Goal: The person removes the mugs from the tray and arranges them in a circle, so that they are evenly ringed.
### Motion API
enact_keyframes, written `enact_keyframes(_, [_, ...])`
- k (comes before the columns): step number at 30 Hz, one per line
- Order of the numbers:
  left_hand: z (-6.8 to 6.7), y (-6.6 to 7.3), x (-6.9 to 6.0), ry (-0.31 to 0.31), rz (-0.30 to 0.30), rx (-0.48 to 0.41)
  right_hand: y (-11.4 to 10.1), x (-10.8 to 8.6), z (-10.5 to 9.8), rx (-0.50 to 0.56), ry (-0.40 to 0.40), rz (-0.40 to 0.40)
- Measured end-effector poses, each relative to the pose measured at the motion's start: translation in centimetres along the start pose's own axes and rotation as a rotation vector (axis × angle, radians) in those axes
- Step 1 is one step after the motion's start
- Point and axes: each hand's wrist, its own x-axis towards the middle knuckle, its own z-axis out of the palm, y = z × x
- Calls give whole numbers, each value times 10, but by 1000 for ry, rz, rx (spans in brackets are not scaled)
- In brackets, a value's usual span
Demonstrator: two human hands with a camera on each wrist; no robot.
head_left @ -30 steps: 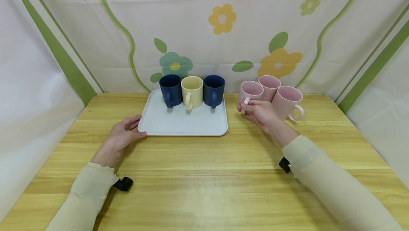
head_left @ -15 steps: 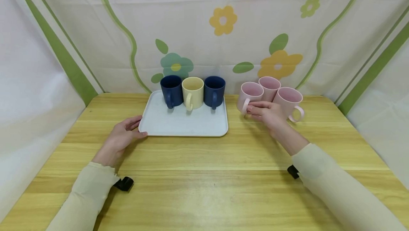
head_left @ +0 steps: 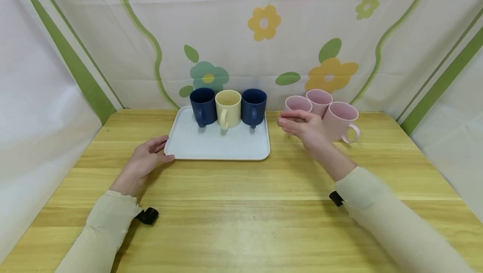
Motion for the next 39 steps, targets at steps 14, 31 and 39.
enact_keyframes(14, [-1,-2,2,-1,2,11,2,27,41,-57,-66,135])
enact_keyframes(31, [-1,-1,-1,-7,6,2,13,55,59,87,-78,288])
enact_keyframes(39, [0,-1,1,-11,25,-4,15,60,63,40,-116,296])
